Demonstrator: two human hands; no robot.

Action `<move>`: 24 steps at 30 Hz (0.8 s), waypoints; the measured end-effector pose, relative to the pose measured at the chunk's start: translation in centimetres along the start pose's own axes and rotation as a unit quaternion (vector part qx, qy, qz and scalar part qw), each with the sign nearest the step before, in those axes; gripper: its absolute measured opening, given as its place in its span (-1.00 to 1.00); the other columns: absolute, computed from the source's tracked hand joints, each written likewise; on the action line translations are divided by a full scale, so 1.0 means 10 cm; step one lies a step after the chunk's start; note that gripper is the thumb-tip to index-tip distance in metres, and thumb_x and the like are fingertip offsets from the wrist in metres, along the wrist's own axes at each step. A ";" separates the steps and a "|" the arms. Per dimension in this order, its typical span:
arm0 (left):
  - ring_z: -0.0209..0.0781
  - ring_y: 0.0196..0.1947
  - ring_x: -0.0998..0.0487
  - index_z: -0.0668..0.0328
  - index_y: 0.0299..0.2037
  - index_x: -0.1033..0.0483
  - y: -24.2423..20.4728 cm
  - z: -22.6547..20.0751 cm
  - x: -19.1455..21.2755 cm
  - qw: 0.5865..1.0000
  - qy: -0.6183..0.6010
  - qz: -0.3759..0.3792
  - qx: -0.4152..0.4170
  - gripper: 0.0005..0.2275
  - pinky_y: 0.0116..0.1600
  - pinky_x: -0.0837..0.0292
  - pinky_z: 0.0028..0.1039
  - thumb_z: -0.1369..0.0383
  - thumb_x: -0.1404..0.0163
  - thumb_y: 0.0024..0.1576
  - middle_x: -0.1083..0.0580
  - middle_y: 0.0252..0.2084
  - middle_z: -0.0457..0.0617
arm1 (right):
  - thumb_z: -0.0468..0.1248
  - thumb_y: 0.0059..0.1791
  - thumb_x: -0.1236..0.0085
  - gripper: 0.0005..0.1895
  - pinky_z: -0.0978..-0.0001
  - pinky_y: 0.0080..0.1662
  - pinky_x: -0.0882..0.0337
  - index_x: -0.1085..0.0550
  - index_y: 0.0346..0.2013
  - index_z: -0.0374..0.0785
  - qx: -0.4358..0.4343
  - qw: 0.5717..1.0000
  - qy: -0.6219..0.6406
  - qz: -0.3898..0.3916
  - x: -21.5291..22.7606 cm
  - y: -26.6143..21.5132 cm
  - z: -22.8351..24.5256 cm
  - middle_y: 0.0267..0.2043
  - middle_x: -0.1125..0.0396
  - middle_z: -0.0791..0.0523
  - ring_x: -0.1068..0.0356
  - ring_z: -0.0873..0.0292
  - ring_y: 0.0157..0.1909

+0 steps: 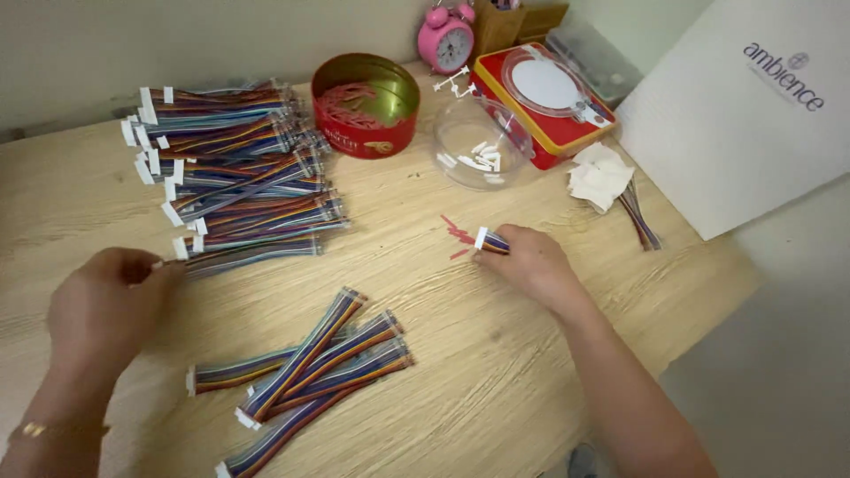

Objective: Apply adhesive labels to bundles of multicolored ribbon cables at a workbench.

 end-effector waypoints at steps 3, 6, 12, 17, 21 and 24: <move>-0.12 -0.29 -0.70 0.31 -0.03 -0.60 -0.33 -0.09 0.23 0.995 -0.075 0.044 0.045 -0.69 -0.19 -0.55 -0.30 0.17 -0.18 0.24 -0.65 -0.30 0.09 | 0.00 -0.10 -0.28 -0.66 0.12 -0.11 -0.46 -0.55 -0.16 -0.10 0.007 0.999 0.032 0.023 -0.06 0.01 0.13 -0.21 -0.51 0.03 -0.51 -0.04 -0.15; -0.17 -0.32 -0.68 0.32 -0.03 -0.58 -0.70 -0.32 0.52 0.994 -0.095 0.034 0.032 -0.72 -0.24 -0.51 -0.40 0.25 -0.17 0.23 -0.63 -0.32 0.10 | 0.03 -0.11 -0.29 -0.65 0.14 -0.05 -0.43 -0.56 -0.13 -0.03 0.083 0.995 -0.052 0.012 -0.17 0.10 0.19 -0.14 -0.47 0.07 -0.46 -0.01 -0.05; -0.23 -0.43 -0.63 0.17 -0.03 -0.63 -0.94 -0.25 0.53 0.995 -0.054 -0.059 -0.054 -0.73 -0.31 -0.49 -0.39 0.19 -0.20 0.18 -0.61 -0.35 -0.01 | -0.27 -0.09 -0.12 -0.62 0.09 0.01 -0.42 -0.49 0.04 -0.10 0.122 0.986 -0.111 0.006 -0.37 0.25 0.09 0.04 -0.41 0.08 -0.44 -0.04 0.03; -0.13 -0.50 -0.58 0.06 -0.19 -0.62 -1.10 -0.54 0.70 0.967 0.038 -0.190 -0.166 -0.83 -0.40 -0.45 -0.32 0.19 -0.19 0.22 -0.59 -0.35 -0.03 | -0.32 -0.11 -0.07 -0.60 0.04 0.01 -0.43 -0.45 0.04 -0.13 0.103 0.987 -0.127 0.008 -0.28 0.20 0.14 0.00 -0.42 0.02 -0.45 -0.08 0.03; -0.05 -0.55 -0.57 0.05 -0.24 -0.59 -1.14 -0.53 0.71 0.959 0.012 -0.217 -0.184 -0.85 -0.48 -0.42 -0.26 0.20 -0.18 0.18 -0.56 -0.49 -0.02 | -0.24 0.00 -0.09 -0.77 0.06 -0.12 -0.43 -0.43 -0.09 -0.24 0.095 0.995 0.031 -0.022 -0.11 0.08 0.31 -0.23 -0.48 -0.01 -0.49 -0.06 -0.17; -0.20 -0.55 -0.60 0.10 -0.19 -0.59 -1.17 -0.51 0.70 0.968 -0.142 -0.160 -0.130 -0.88 -0.46 -0.46 -0.37 0.27 -0.15 0.18 -0.57 -0.52 -0.03 | -0.25 0.05 -0.08 -0.83 0.20 -0.28 -0.37 -0.44 -0.14 -0.30 0.076 0.985 0.156 0.025 0.13 -0.14 0.71 -0.34 -0.47 0.02 -0.38 0.12 -0.36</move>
Point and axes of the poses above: each hand's wrist, its own y-axis towards the middle knuckle, its own x-axis out of the back of the hand, z = x × y, the point moved 1 cm from there along y, towards the middle knuckle
